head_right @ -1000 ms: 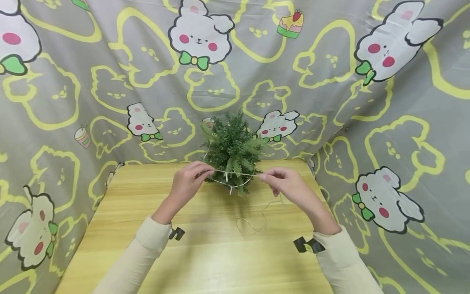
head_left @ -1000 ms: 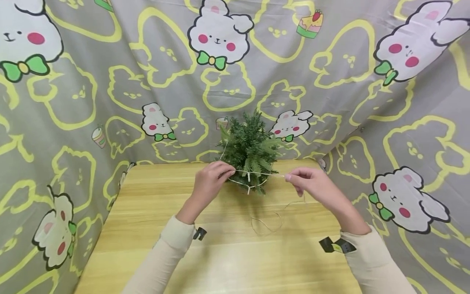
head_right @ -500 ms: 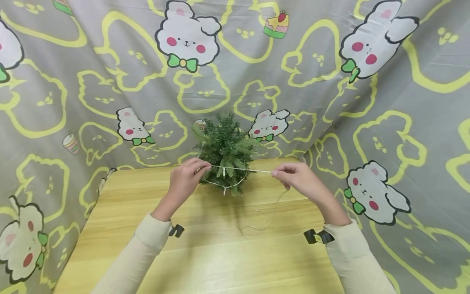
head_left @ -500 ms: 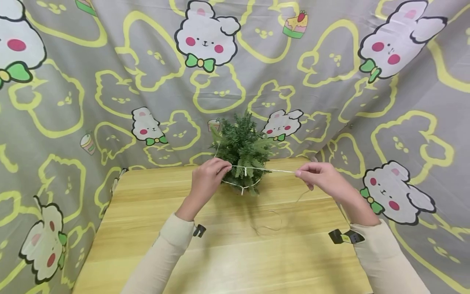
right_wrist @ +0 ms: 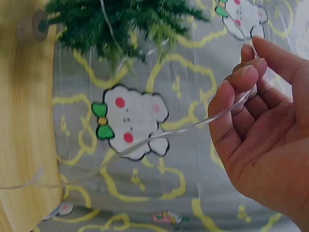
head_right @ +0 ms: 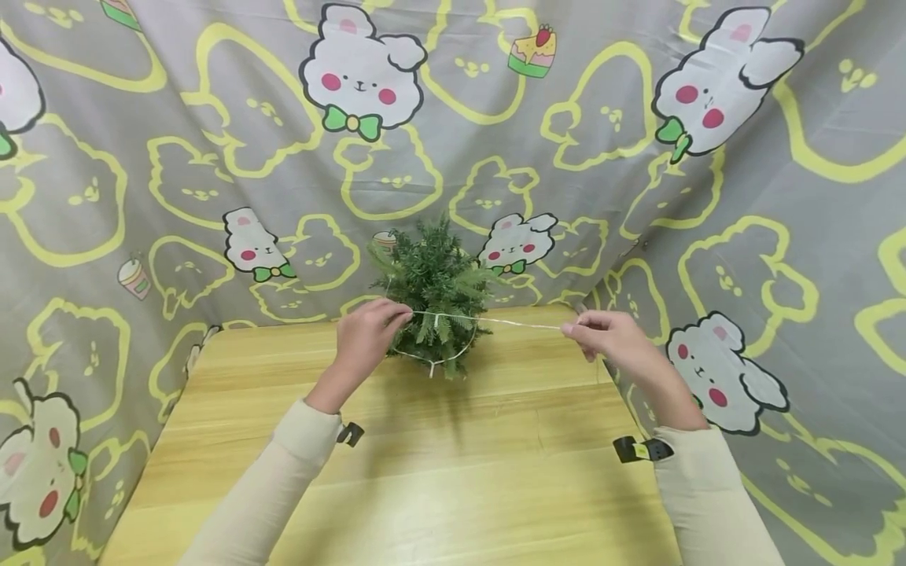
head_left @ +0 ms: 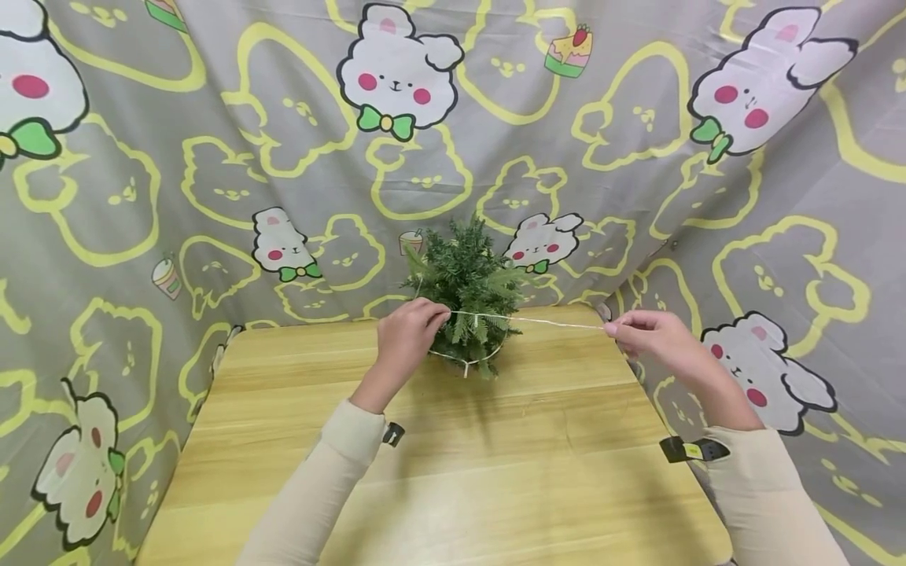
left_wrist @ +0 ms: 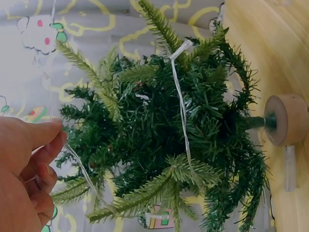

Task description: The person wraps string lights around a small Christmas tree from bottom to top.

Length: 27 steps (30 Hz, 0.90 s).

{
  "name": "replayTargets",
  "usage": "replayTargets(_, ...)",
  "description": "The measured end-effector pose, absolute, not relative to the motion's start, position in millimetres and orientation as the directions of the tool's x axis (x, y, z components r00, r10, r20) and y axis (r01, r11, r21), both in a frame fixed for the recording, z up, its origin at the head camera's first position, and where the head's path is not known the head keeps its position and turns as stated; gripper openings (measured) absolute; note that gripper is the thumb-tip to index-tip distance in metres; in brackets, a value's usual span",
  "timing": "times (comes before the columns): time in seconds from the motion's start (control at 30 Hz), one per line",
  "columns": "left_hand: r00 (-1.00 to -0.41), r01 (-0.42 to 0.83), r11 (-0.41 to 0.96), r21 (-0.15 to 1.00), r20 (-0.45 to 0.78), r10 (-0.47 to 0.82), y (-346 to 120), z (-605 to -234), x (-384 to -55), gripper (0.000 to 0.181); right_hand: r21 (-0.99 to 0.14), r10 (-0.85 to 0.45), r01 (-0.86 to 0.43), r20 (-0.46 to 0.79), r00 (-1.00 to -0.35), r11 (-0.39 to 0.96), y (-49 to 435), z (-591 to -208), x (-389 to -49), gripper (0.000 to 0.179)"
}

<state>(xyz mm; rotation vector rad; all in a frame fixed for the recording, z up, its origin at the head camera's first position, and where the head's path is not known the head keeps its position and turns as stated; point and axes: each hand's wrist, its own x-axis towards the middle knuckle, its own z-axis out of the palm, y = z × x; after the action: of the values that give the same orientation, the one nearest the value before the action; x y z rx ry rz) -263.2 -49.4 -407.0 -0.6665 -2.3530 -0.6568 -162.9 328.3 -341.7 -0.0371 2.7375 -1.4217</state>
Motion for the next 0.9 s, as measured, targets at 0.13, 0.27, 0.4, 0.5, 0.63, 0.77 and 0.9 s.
replayTargets(0.13, -0.729, 0.561, 0.776, 0.289, 0.617, 0.297, -43.7, -408.2, -265.9, 0.01, -0.824, -0.039, 0.026, -0.058, -0.998, 0.566, 342.5, -344.9, -161.6, 0.036)
replayTargets(0.27, -0.752, 0.538, 0.788, 0.3, 0.593, 0.288, -39.4, -409.9, -268.6, 0.01, -0.841, -0.013, 0.046, -0.063, -0.998, 0.538, 355.4, -348.8, -162.1, 0.034)
replayTargets(0.4, -0.76, 0.526, 0.794, 0.304, 0.587, 0.279, -36.7, -412.0, -271.8, 0.01, -0.851, -0.012, 0.018, -0.029, -1.0, 0.524, 367.2, -353.8, -164.3, 0.033)
replayTargets(0.5, -0.766, 0.516, 0.802, 0.303, 0.583, 0.272, -34.8, -413.6, -273.9, 0.01, -0.867, 0.004, 0.011, -0.011, -1.0, 0.499, 374.6, -357.2, -165.6, 0.03)
replayTargets(0.63, -0.779, 0.497, 0.817, 0.293, 0.564, 0.273, -31.3, -416.0, -275.1, 0.01, -0.883, 0.024, 0.002, 0.011, -1.0, 0.47, 380.2, -359.6, -166.1, 0.028)
replayTargets(0.77, -0.781, 0.5, 0.826, 0.26, 0.547, 0.301, -25.8, -417.2, -274.7, 0.011, -0.896, 0.079, 0.025, 0.011, -0.997, 0.444, 379.4, -360.9, -166.8, 0.031)
replayTargets(0.9, -0.777, 0.502, 0.839, 0.209, 0.534, 0.332, -19.4, -418.5, -275.3, 0.01, -0.912, 0.158, 0.041, 0.027, -0.987, 0.408, 374.5, -361.0, -168.8, 0.031)
